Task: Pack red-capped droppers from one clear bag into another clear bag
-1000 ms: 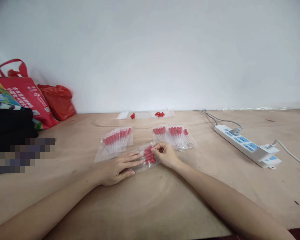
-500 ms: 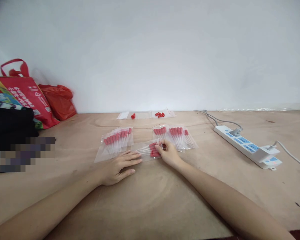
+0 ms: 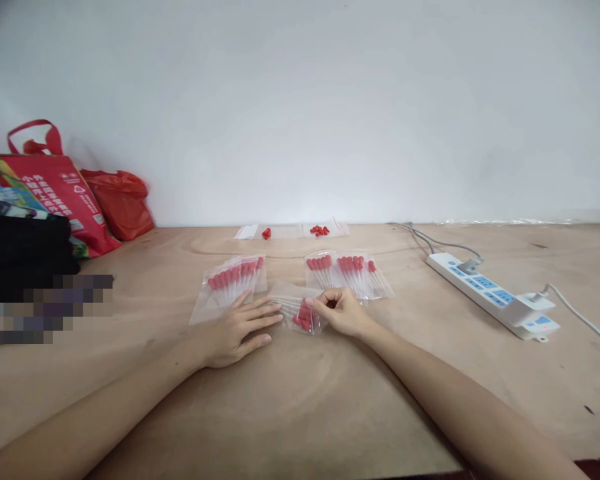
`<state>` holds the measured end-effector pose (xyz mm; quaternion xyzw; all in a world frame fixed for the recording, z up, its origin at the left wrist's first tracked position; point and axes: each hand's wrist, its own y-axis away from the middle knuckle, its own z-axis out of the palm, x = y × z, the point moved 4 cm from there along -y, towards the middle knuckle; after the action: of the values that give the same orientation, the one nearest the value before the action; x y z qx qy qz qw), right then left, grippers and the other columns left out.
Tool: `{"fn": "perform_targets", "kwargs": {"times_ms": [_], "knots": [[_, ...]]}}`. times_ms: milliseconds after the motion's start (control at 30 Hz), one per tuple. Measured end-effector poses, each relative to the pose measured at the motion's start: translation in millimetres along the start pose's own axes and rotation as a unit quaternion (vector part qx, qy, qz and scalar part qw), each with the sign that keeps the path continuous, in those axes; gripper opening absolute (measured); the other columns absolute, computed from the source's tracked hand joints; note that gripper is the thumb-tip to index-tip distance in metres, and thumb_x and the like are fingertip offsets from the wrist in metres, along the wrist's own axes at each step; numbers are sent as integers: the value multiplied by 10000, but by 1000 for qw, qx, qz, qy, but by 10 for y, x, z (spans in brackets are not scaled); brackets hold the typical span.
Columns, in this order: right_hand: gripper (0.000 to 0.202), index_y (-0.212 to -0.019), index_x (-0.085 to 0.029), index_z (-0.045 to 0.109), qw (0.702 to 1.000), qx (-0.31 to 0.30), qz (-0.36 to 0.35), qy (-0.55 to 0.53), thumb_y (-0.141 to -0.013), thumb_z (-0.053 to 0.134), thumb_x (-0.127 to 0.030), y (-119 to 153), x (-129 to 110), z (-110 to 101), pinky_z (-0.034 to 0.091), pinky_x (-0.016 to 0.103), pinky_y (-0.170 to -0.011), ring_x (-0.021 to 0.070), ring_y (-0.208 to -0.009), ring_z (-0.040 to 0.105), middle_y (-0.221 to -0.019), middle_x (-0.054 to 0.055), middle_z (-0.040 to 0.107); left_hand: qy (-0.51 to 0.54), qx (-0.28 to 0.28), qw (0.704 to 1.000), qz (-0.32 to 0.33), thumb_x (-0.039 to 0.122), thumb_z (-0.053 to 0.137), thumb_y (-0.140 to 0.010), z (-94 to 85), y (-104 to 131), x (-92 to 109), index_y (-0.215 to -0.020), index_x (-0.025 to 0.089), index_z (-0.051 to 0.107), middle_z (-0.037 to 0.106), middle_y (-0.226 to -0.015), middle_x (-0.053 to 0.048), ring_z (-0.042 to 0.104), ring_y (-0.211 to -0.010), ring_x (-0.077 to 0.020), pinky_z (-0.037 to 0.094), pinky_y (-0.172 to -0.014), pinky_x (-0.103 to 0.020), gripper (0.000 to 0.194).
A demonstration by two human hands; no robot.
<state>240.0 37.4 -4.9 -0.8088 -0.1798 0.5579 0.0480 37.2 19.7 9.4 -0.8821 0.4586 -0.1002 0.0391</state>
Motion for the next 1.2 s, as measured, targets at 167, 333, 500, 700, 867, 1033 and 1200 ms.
{"fn": "perform_targets", "kwargs": {"times_ms": [167, 333, 500, 700, 867, 1033, 1200], "knots": [[330, -734, -145, 547, 985, 24, -112, 132, -706, 570, -473, 49, -126, -174, 324, 204, -462, 77, -512, 399, -611, 2, 490, -99, 60, 993, -19, 362, 372, -858, -30, -145, -128, -1105, 207, 528, 439, -1268, -63, 295, -1236, -247, 39, -1025, -555, 331], [455, -1034, -186, 520, 958, -64, -186, 207, -659, 649, -408, -27, -17, -173, 433, 278, -678, 141, -798, 503, -1047, 93, 476, -88, 142, 980, -112, 411, 383, -840, -24, -290, -63, -1090, 149, 534, 415, -1272, -122, 365, -1183, -270, 275, -982, -494, 393], [183, -841, -169, 580, 968, -42, -161, 189, -740, 569, -322, -52, 83, -8, 412, 223, -539, 84, -581, 471, -808, 40, 522, 9, 152, 982, -112, 464, 433, -799, 139, -351, 203, -1155, 189, 459, 478, -1200, -89, 470, -1074, -240, 418, -886, -410, 451], [214, -902, -186, 579, 941, 20, -192, 277, -749, 561, -334, -12, -44, 205, 405, 243, -602, 122, -689, 500, -834, 41, 532, 39, 135, 989, -38, 335, 487, -783, 129, -314, 20, -1124, 166, 452, 488, -1159, -99, 484, -1054, -208, 421, -899, -349, 382], [209, -910, -204, 594, 897, 39, -246, 366, -767, 544, -348, -91, -162, 384, 375, 274, -684, 147, -770, 481, -861, 45, 540, 57, 147, 987, -40, 175, 464, -751, 104, -235, -84, -1111, 170, 437, 533, -1068, -83, 518, -979, -186, 442, -855, -330, 361], [156, -826, -195, 603, 858, 30, -269, 437, -776, 537, -328, -160, -237, 508, 321, 297, -689, 161, -789, 459, -829, 37, 555, 47, 161, 984, -57, 116, 444, -715, 155, -241, -118, -1089, 157, 450, 567, -987, -76, 542, -899, -185, 461, -799, -327, 376], [166, -898, -203, 597, 856, 9, -256, 449, -786, 536, -309, -157, -200, 467, 296, 296, -689, 160, -803, 451, -822, 37, 561, 49, 168, 982, -68, 126, 470, -715, 153, -265, -153, -1032, 171, 507, 602, -936, -54, 565, -844, -180, 475, -762, -323, 322]]}}
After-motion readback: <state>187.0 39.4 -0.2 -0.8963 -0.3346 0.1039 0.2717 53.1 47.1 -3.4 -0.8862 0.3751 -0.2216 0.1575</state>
